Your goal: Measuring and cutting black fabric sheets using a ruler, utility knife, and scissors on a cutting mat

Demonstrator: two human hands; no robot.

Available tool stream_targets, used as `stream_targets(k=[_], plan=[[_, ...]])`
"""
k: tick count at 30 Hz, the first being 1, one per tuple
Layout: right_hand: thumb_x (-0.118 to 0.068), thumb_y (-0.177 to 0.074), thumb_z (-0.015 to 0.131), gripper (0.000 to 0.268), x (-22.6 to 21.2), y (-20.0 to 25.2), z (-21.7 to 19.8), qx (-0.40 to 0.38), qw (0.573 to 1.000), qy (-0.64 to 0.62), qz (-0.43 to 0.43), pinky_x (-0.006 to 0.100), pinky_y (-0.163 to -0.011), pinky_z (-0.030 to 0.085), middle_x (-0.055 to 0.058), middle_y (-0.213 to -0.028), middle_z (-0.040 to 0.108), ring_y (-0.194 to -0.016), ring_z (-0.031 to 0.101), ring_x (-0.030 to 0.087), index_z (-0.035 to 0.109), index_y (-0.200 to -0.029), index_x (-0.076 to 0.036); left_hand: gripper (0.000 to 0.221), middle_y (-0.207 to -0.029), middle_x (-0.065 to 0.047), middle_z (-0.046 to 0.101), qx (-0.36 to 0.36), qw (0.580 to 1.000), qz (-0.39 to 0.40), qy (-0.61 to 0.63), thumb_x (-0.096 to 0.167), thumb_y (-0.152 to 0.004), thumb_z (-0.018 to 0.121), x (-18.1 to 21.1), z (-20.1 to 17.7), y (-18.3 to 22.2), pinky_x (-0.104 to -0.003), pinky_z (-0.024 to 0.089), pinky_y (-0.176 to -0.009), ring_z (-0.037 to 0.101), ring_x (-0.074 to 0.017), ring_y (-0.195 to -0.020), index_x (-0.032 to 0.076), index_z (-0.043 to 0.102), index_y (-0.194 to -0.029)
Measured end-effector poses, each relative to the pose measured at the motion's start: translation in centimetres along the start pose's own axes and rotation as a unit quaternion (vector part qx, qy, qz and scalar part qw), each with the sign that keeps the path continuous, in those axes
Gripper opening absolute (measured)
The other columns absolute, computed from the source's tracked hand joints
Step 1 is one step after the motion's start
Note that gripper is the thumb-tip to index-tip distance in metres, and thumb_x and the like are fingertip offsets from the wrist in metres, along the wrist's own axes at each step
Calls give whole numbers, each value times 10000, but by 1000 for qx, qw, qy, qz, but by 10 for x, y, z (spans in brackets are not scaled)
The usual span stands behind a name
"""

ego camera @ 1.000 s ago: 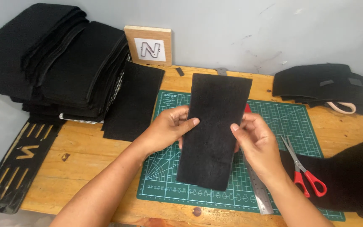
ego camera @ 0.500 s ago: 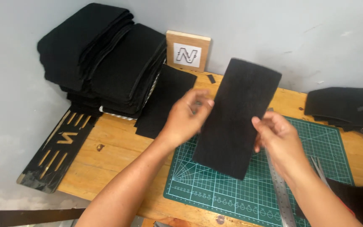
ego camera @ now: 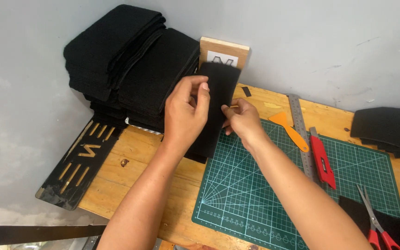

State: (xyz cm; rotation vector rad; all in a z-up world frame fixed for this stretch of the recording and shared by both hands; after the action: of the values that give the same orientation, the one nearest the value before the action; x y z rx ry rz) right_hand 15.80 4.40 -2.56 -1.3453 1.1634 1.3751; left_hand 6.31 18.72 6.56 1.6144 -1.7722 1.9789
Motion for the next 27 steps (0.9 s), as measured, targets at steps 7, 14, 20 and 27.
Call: stream_targets(k=[7, 14, 20, 27], plan=[[-151, -913, 743, 430, -12, -4, 7, -19, 994, 105, 31, 319, -382, 613, 198, -923, 722, -526, 719, 245, 592, -1239, 86, 183, -871, -66, 730, -107, 988, -8, -115, 230, -1004, 616, -12, 7, 10, -394, 611, -686, 749, -256, -842, 99, 727, -1068], [-489, -1030, 460, 557, -21, -15, -22, -51, 902, 428, -2, 369, -656, 625, 80, -920, 780, -613, 748, 191, 646, -1366, -86, 282, -1010, -101, 704, -320, 927, -45, -190, 273, -972, 606, -33, 22, 25, -454, 546, -881, 687, -316, -1025, 81, 725, -1140], [-407, -983, 579, 406, -69, 54, -80, 3, 893, 447, -60, 460, -837, 577, 38, -866, 774, -948, 732, 300, 712, -1293, -180, 495, -1222, -140, 610, -439, 852, -35, -282, 348, -889, 714, -36, 28, 35, -461, 413, -996, 521, -345, -1223, 44, 673, -1277], [-286, -969, 652, 293, -98, 169, -165, 68, 874, 470, -106, 506, -709, 576, 152, -891, 768, -839, 733, 391, 760, -1184, -120, 427, -1199, -111, 574, -392, 874, 63, -282, 326, -930, 684, -37, 39, 49, -429, 382, -990, 502, -305, -1234, 59, 681, -1263]])
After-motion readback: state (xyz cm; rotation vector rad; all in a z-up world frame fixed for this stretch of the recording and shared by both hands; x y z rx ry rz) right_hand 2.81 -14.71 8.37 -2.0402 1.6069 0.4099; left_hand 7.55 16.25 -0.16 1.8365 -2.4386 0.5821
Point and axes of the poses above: each hand's wrist, its own y-axis away from the middle knuckle, its own z-axis out of the palm, x = y × z, the point moved 1 cm from there along -y, towards the middle knuckle
